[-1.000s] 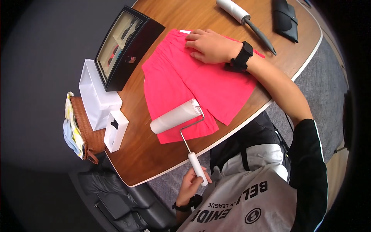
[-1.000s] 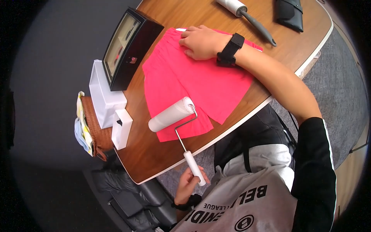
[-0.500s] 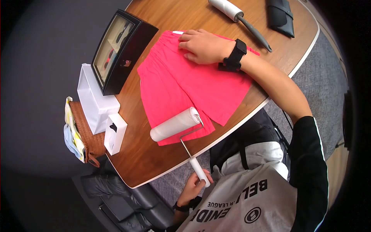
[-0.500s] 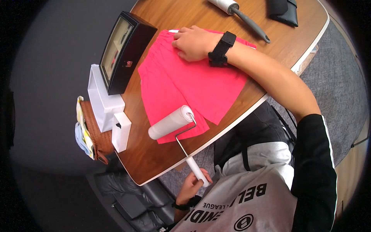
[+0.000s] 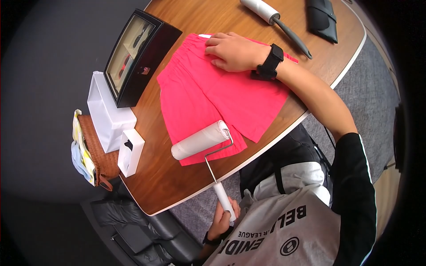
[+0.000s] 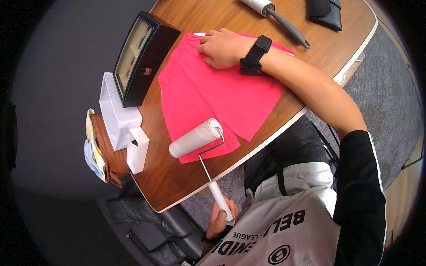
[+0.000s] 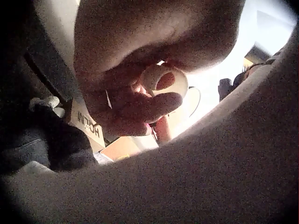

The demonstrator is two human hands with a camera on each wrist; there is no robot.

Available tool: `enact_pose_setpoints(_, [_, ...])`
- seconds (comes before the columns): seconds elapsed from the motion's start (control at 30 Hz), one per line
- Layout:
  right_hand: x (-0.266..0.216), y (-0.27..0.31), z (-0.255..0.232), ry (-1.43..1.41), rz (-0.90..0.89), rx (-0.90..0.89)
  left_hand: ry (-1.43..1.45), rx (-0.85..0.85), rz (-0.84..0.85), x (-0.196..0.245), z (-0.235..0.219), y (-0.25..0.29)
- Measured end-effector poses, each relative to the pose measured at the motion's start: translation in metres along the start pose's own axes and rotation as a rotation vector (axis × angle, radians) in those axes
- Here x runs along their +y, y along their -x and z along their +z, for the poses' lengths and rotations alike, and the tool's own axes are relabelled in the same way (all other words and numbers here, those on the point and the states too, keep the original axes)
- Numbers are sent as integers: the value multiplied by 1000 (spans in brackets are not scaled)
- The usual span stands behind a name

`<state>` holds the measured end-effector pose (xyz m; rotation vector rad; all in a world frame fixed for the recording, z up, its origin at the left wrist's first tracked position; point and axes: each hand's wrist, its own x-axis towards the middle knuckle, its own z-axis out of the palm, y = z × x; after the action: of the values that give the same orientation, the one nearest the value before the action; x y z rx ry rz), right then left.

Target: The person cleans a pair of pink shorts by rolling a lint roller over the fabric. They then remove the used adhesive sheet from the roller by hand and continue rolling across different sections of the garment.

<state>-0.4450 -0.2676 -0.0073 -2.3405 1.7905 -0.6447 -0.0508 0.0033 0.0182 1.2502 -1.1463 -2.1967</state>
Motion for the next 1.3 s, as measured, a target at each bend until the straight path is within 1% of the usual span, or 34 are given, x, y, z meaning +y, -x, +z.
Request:
enact_pose_setpoints(0.13, [0, 0, -1, 5, 6, -23, 16, 48, 23, -6, 1, 3])
enact_pose_setpoints(0.2, [-1, 0, 0, 2, 9, -7, -37, 95, 27, -5, 3, 3])
enact_pose_setpoints(0.3, [1, 0, 2, 5, 5, 6, -32, 108, 47, -10, 1, 5])
enact_pose_setpoints(0.5, [-1, -1, -1, -2, 9, -12, -92, 93, 40, 1, 9, 7])
enact_pose_setpoints(0.6, [0, 0, 0, -4, 7, 4, -90, 103, -8, -2, 12, 4])
enact_pose_setpoints(0.73, [1, 0, 1, 10, 11, -5, -85, 96, 2, -2, 13, -2])
enact_pose_setpoints(0.83, [-1, -1, 0, 4, 2, 0, -101, 85, 40, -8, 4, -1])
enact_pose_setpoints(0.9, [-1, 1, -1, -6, 7, -1, 10, 78, 70, -13, 1, 0])
enact_pose_setpoints(1.0, [-1, 1, -2, -3, 12, -2, 43, 55, 116, -13, -1, -1])
enact_pose_setpoints(1.17, [-1, 0, -1, 7, 15, -14, -38, 68, 132, -6, -6, -7])
enact_pose_setpoints(1.3, [-1, 0, 0, -9, -4, 0, -111, 70, 117, 16, -6, -14])
